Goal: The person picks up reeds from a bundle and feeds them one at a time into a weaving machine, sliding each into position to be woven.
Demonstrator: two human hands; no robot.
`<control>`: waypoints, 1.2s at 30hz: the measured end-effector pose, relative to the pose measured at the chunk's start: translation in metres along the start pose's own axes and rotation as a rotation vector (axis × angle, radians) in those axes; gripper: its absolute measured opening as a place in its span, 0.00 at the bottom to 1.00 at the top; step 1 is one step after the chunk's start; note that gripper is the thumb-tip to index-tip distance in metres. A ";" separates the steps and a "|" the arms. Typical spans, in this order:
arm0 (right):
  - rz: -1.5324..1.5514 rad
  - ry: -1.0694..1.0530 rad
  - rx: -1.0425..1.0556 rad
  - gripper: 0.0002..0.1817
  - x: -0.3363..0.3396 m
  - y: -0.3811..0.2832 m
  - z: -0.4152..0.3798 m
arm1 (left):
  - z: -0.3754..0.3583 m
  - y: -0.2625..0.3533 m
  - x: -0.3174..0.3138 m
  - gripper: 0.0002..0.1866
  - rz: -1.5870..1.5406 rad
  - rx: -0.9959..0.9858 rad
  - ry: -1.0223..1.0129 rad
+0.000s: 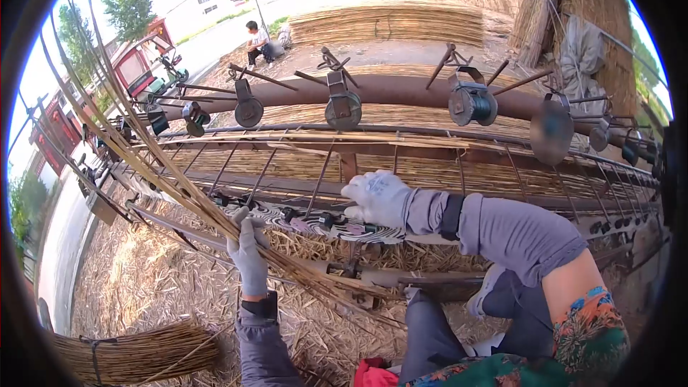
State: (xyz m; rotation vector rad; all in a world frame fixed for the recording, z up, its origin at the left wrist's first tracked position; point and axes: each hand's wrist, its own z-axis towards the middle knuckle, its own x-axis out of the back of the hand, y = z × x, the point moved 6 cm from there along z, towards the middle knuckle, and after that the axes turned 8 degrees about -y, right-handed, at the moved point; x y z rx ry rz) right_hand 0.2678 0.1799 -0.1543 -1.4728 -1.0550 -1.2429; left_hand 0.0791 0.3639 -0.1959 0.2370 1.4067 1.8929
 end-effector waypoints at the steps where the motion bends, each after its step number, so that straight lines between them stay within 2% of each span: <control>1: 0.149 0.103 0.081 0.28 0.000 -0.016 -0.006 | -0.014 0.010 -0.019 0.14 -0.040 0.036 -0.082; 2: 0.298 0.212 0.164 0.30 0.007 -0.034 -0.011 | -0.027 0.018 -0.034 0.14 -0.039 0.032 -0.096; 4: 0.531 0.452 0.349 0.28 0.033 -0.067 -0.028 | -0.057 0.026 -0.072 0.15 -0.083 0.112 -0.346; 5: 0.531 0.463 0.345 0.28 0.043 -0.078 -0.030 | -0.068 0.018 -0.079 0.17 -0.105 0.070 -0.443; 6: 0.627 0.437 0.383 0.25 0.054 -0.088 -0.032 | -0.077 0.010 -0.088 0.18 -0.129 0.028 -0.539; 7: 0.726 0.408 0.420 0.22 0.062 -0.093 -0.039 | -0.087 0.022 -0.103 0.18 0.043 0.015 -0.545; 8: 0.734 0.409 0.416 0.22 0.073 -0.094 -0.055 | -0.098 0.028 -0.116 0.18 -0.086 0.139 -0.477; 10: 1.213 -0.012 0.037 0.18 0.054 -0.079 -0.074 | -0.106 0.022 -0.118 0.17 -0.008 0.231 -0.563; 12: 1.247 0.114 0.101 0.18 0.039 -0.062 -0.080 | -0.110 0.027 -0.131 0.14 0.072 0.160 -0.533; 14: 0.900 0.219 0.039 0.19 0.051 -0.048 -0.107 | -0.121 0.030 -0.145 0.12 0.028 0.109 -0.461; 15: 0.892 0.227 -0.004 0.21 0.048 -0.041 -0.115 | -0.127 0.028 -0.151 0.10 0.043 0.211 -0.510; 16: 0.899 0.225 -0.011 0.21 0.047 -0.037 -0.124 | -0.133 0.027 -0.159 0.10 0.043 0.220 -0.513; 18: 0.549 0.312 -0.047 0.20 0.055 -0.029 -0.147 | -0.144 0.031 -0.176 0.10 0.036 0.117 -0.454; 20: 0.649 0.296 -0.005 0.21 0.050 -0.024 -0.166 | -0.158 0.041 -0.191 0.09 0.025 0.087 -0.484; 22: 0.776 0.387 0.025 0.21 0.045 -0.018 -0.185 | -0.166 0.031 -0.199 0.07 0.069 0.106 -0.491; 23: 0.777 0.356 -0.056 0.19 0.055 -0.013 -0.200 | -0.167 0.042 -0.218 0.08 0.124 0.049 -0.563; 26: 0.790 0.327 -0.034 0.18 0.047 -0.016 -0.227 | -0.204 0.027 -0.220 0.08 -0.067 0.233 -0.556; 27: 0.892 0.365 0.066 0.16 0.039 -0.013 -0.235 | -0.214 0.027 -0.220 0.08 -0.049 0.197 -0.503; 28: 0.888 0.378 0.055 0.16 0.029 -0.009 -0.242 | -0.223 0.026 -0.220 0.08 -0.032 0.163 -0.444; 29: 0.993 0.442 0.036 0.15 0.019 -0.004 -0.251 | -0.234 0.030 -0.221 0.09 -0.021 0.226 -0.436; 31: 1.173 0.552 0.046 0.11 -0.015 -0.003 -0.266 | -0.239 0.028 -0.210 0.10 0.020 0.159 -0.388; 32: 1.205 0.432 -0.008 0.11 -0.041 -0.005 -0.274 | -0.238 0.030 -0.203 0.11 0.059 0.089 -0.324; 34: 1.128 0.484 0.012 0.11 -0.098 -0.004 -0.287 | -0.239 0.054 -0.195 0.10 -0.004 0.114 -0.311; 36: 0.955 0.378 -0.239 0.12 -0.131 0.006 -0.304 | -0.233 0.062 -0.183 0.10 -0.063 0.124 -0.288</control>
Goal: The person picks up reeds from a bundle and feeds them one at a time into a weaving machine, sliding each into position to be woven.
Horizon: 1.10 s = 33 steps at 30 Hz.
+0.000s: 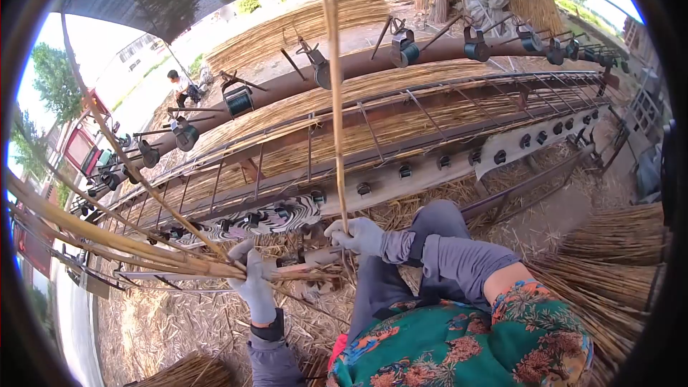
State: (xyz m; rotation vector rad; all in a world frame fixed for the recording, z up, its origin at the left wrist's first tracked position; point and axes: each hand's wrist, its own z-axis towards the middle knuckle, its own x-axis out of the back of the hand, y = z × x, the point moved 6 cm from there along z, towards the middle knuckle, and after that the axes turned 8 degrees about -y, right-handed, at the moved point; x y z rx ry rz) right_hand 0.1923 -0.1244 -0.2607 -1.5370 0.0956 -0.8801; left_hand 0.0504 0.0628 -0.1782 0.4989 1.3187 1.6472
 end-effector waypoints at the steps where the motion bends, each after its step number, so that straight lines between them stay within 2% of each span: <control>1: -0.002 0.001 0.004 0.12 0.010 0.000 -0.003 | 0.000 -0.002 0.012 0.10 0.028 0.003 0.049; 3: 0.419 0.228 0.310 0.14 0.058 -0.019 -0.005 | -0.005 -0.020 0.034 0.11 0.072 0.048 0.134; 4: 0.529 0.273 0.229 0.15 0.095 -0.041 -0.010 | -0.007 -0.025 0.041 0.11 0.081 0.038 0.138; 5: 0.671 0.343 0.298 0.14 0.136 -0.081 -0.022 | -0.011 -0.029 0.045 0.11 0.110 0.045 0.121; 7: 0.380 0.573 0.438 0.16 0.222 -0.149 -0.054 | -0.012 -0.038 0.053 0.10 0.123 0.069 0.129; 8: 0.382 0.678 0.438 0.19 0.264 -0.168 -0.067 | -0.012 -0.038 0.055 0.10 0.129 0.069 0.134; 10: 0.132 0.809 0.568 0.21 0.330 -0.227 -0.103 | -0.012 -0.036 0.061 0.09 0.102 0.048 0.196; 12: 0.135 0.897 0.512 0.24 0.387 -0.268 -0.138 | -0.015 -0.034 0.066 0.08 0.098 0.031 0.205; 13: -0.062 1.091 0.579 0.23 0.372 -0.304 -0.144 | -0.016 -0.031 0.068 0.08 0.098 0.007 0.199; 14: -0.147 1.083 0.529 0.21 0.395 -0.318 -0.156 | -0.018 -0.029 0.068 0.08 0.098 -0.017 0.191; 15: -0.368 1.003 0.524 0.20 0.423 -0.325 -0.167 | -0.020 -0.029 0.071 0.09 0.088 -0.006 0.195; 16: -0.365 1.000 0.528 0.20 0.433 -0.326 -0.169 | -0.024 -0.027 0.072 0.09 0.090 -0.009 0.200; 18: -0.333 1.064 0.245 0.20 0.450 -0.316 -0.172 | -0.029 -0.023 0.073 0.09 0.121 -0.044 0.198; 20: -0.485 0.845 0.237 0.19 0.421 -0.292 -0.155 | -0.034 -0.022 0.077 0.09 0.134 -0.060 0.217; 21: -0.528 0.669 0.345 0.22 0.441 -0.260 -0.150 | -0.038 -0.022 0.079 0.09 0.146 -0.070 0.235; 23: -0.405 0.729 0.232 0.22 0.449 -0.212 -0.116 | -0.042 -0.026 0.083 0.09 0.176 -0.006 0.233; 25: -0.335 0.756 0.298 0.22 0.432 -0.215 -0.110 | -0.043 -0.028 0.081 0.09 0.187 0.065 0.236; 27: -0.230 0.671 0.098 0.21 0.455 -0.188 -0.101 | -0.044 -0.022 0.073 0.09 0.205 0.065 0.249; 29: -0.371 0.639 0.117 0.20 0.401 -0.189 -0.104 | -0.044 -0.028 0.070 0.10 0.232 0.085 0.227; 31: -0.147 0.495 -0.032 0.16 0.364 -0.141 -0.103 | -0.044 -0.028 0.057 0.10 0.224 0.087 0.181; 32: -0.182 0.453 -0.098 0.13 0.328 -0.133 -0.107 | -0.044 -0.030 0.054 0.10 0.220 0.070 0.172; 33: -0.141 0.422 -0.085 0.14 0.311 -0.092 -0.109 | -0.044 -0.034 0.053 0.12 0.180 0.055 0.099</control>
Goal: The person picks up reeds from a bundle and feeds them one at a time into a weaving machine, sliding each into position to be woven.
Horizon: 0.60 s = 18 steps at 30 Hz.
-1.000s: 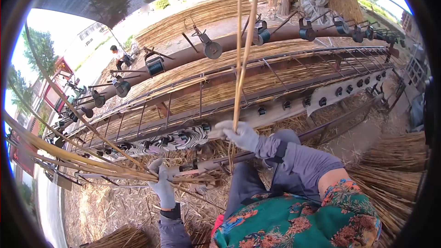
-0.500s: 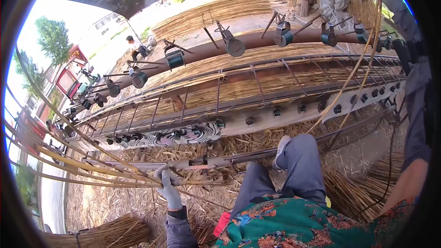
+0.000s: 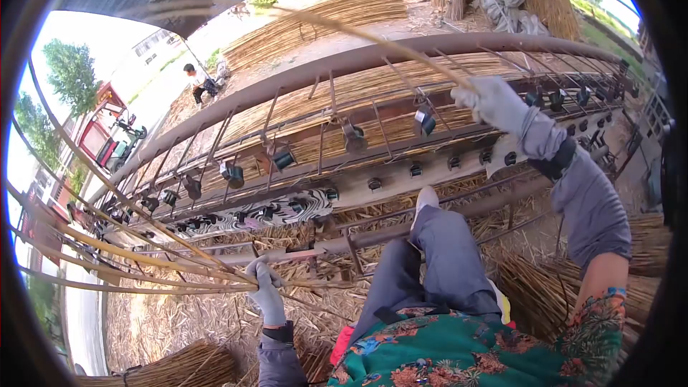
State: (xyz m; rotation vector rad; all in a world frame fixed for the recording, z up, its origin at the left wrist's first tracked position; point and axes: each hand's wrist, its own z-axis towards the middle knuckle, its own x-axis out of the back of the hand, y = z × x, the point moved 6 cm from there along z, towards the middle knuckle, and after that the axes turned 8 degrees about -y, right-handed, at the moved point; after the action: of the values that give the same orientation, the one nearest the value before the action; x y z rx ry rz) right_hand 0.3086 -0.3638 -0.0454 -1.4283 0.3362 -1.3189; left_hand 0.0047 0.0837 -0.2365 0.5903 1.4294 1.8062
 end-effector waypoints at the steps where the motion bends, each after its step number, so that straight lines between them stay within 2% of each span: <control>1: -0.418 -0.020 0.136 0.17 -0.028 -0.012 -0.022 | -0.001 0.003 -0.006 0.12 -0.001 -0.001 -0.010; 2: -0.599 -0.015 0.252 0.17 -0.052 0.005 -0.037 | -0.003 0.010 -0.017 0.13 -0.014 -0.009 -0.039; 3: -0.656 -0.056 0.252 0.18 -0.075 0.024 -0.053 | -0.005 0.013 -0.022 0.14 -0.027 -0.016 -0.062; 4: -0.675 -0.110 0.211 0.18 -0.095 0.049 -0.065 | -0.003 0.008 -0.024 0.20 -0.035 -0.011 -0.153; 8: -0.653 -0.312 0.055 0.18 -0.148 0.099 -0.108 | -0.001 0.013 -0.046 0.25 0.002 -0.104 -0.222; 11: -0.675 -0.468 0.015 0.17 -0.175 0.115 -0.131 | 0.002 0.015 -0.059 0.34 0.025 -0.139 -0.312; 13: -0.669 -0.539 0.003 0.17 -0.185 0.118 -0.143 | 0.007 0.008 -0.059 0.33 -0.019 -0.167 -0.346; 15: -0.659 -0.605 -0.013 0.17 -0.187 0.125 -0.152 | 0.011 0.003 -0.065 0.32 -0.039 -0.042 -0.380; 16: -0.682 -0.633 0.007 0.17 -0.189 0.131 -0.155 | 0.013 0.007 -0.067 0.24 -0.034 -0.014 -0.270; 17: -0.702 -0.661 0.023 0.17 -0.191 0.136 -0.158 | 0.017 0.001 -0.066 0.24 -0.038 -0.014 -0.288; 18: -0.744 -0.615 0.045 0.16 -0.190 0.141 -0.158 | 0.021 -0.014 -0.058 0.18 -0.047 0.053 -0.276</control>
State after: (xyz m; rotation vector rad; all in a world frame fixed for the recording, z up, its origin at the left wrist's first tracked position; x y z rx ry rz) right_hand 0.1761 -0.3438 -0.2961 -1.9182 -0.6891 -1.3387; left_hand 0.0598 0.0530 -0.2393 0.7932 1.2941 1.5843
